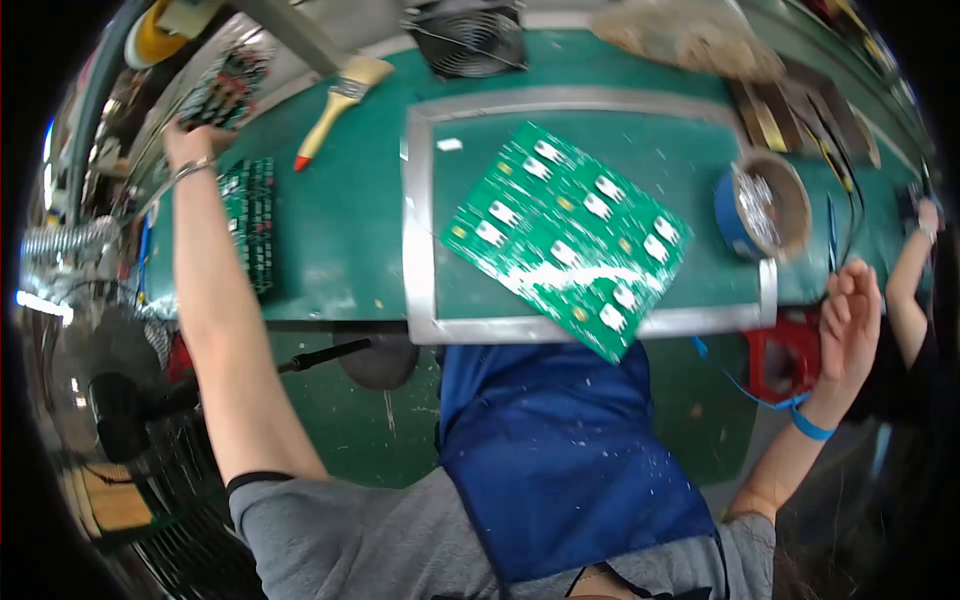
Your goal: The person solders components onto a circuit board using a soldering iron and solder wire. The person then gathers circuit boards from the workbench, carries them across the workspace, and arranges them on a rolling cart.
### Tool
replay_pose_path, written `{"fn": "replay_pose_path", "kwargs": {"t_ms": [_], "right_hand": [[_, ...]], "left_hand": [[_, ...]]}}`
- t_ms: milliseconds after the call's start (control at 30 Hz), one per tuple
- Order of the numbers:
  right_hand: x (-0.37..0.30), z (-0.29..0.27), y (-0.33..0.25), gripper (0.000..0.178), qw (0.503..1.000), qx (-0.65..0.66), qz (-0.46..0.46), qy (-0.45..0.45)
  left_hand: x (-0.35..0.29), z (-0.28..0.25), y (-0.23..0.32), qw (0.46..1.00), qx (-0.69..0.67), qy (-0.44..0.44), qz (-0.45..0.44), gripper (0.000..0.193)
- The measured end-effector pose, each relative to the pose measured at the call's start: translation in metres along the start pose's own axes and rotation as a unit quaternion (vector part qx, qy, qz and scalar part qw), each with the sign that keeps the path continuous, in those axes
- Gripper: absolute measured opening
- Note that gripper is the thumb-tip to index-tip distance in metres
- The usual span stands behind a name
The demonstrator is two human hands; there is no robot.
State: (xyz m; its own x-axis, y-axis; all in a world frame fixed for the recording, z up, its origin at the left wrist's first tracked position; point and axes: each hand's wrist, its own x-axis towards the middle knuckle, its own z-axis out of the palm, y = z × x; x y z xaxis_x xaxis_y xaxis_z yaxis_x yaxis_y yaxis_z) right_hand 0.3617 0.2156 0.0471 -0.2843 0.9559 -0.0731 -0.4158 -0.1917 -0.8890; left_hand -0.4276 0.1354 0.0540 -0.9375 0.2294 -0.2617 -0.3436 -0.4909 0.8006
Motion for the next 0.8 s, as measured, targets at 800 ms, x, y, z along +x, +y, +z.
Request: {"fn": "replay_pose_path", "kwargs": {"t_ms": [800], "right_hand": [[-0.001, -0.083, 0.225, 0.029, 0.953, -0.248, -0.028, 0.172]], "left_hand": [[-0.396, -0.208, 0.087, 0.965, 0.197, -0.169, -0.046, 0.07]]}}
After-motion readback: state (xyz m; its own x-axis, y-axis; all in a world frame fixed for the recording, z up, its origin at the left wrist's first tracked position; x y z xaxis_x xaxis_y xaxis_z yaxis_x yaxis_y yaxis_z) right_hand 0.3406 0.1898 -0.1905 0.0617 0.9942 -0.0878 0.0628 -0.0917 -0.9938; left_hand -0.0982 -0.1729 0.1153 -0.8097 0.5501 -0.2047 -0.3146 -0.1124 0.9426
